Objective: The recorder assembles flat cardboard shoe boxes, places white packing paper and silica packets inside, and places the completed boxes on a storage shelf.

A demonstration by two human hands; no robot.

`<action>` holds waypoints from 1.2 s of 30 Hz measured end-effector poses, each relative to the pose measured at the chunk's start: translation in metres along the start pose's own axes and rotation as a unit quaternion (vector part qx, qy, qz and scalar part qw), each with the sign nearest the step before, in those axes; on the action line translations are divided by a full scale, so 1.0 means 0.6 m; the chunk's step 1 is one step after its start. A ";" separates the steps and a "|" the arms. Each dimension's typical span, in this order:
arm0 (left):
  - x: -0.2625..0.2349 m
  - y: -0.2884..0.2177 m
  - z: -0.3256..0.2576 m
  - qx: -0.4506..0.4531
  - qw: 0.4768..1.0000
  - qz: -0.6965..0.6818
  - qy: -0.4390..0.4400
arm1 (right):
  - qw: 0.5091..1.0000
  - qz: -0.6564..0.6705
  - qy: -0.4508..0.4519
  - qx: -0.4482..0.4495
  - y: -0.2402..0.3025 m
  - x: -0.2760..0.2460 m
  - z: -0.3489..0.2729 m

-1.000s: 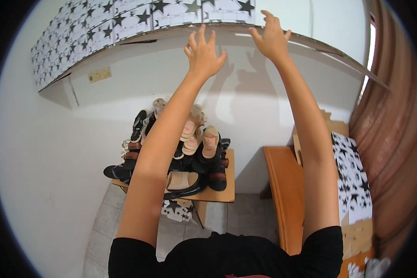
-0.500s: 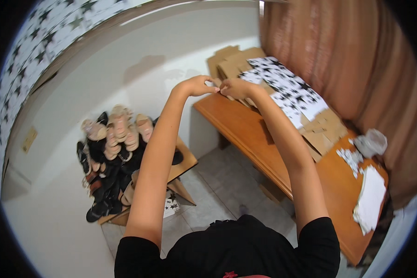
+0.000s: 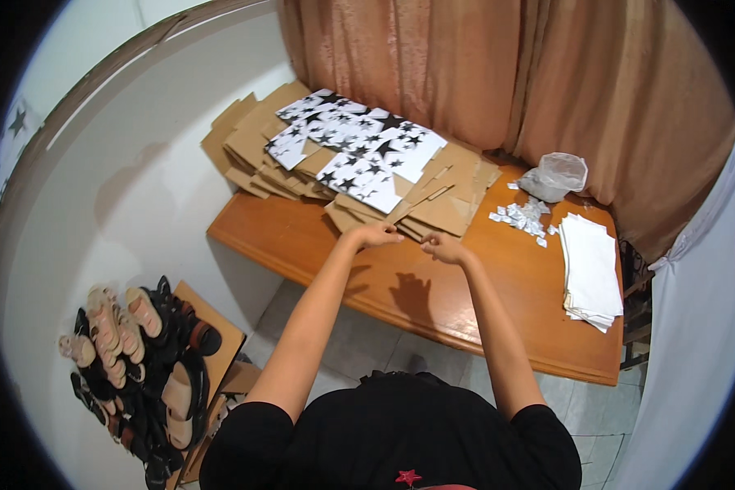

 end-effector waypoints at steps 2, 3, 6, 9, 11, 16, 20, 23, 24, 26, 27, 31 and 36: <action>0.043 -0.017 0.055 0.028 1.000 0.005 0.005 | 0.998 0.044 -0.034 0.026 -0.067 -0.007 -0.012; 0.050 -0.020 0.079 0.016 0.999 0.031 -0.025 | 0.998 0.044 -0.039 0.034 -0.097 0.001 -0.011; 0.020 0.004 0.140 -0.034 0.985 0.101 -0.132 | 0.985 0.110 -0.136 0.007 -0.144 -0.001 -0.005; -0.004 -0.003 0.152 -0.091 0.965 0.119 -0.217 | 0.980 0.165 -0.102 0.046 -0.172 0.024 -0.023; -0.052 -0.006 0.140 -0.078 0.932 0.143 -0.325 | 0.978 0.175 -0.110 0.043 -0.169 0.030 -0.030; -0.090 0.032 0.150 -0.095 0.914 0.251 -0.306 | 0.968 0.202 -0.135 0.068 -0.177 0.045 -0.057; -0.109 0.037 0.158 -0.040 0.927 0.224 -0.297 | 0.951 0.236 -0.164 0.113 -0.187 0.057 -0.075; -0.151 0.000 0.143 0.049 0.928 0.155 -0.334 | 0.942 0.251 -0.185 0.125 -0.189 0.067 -0.077; -0.171 -0.024 0.122 0.120 0.912 0.120 -0.373 | 0.938 0.251 -0.207 0.120 -0.188 0.067 -0.078; -0.196 -0.064 0.080 0.191 0.889 0.085 -0.407 | 0.932 0.253 -0.231 0.117 -0.180 0.072 -0.077; -0.210 -0.088 0.050 0.235 0.863 0.053 -0.445 | 0.925 0.262 -0.253 0.113 -0.179 0.072 -0.082; -0.256 -0.158 -0.099 0.394 0.733 -0.048 -0.552 | 0.908 0.284 -0.295 0.091 -0.125 0.057 -0.097; -0.248 -0.230 -0.190 0.472 0.676 -0.140 -0.549 | 0.878 0.282 -0.370 0.112 -0.078 -0.016 -0.135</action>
Point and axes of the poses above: each hand's wrist, its own z-axis towards the middle knuckle, its own x-axis out of the palm, y = z × x, the point moved 10 cm from there along z, towards the middle knuckle, and after that the axes turned 14 degrees about -z, right-handed, at the moved point
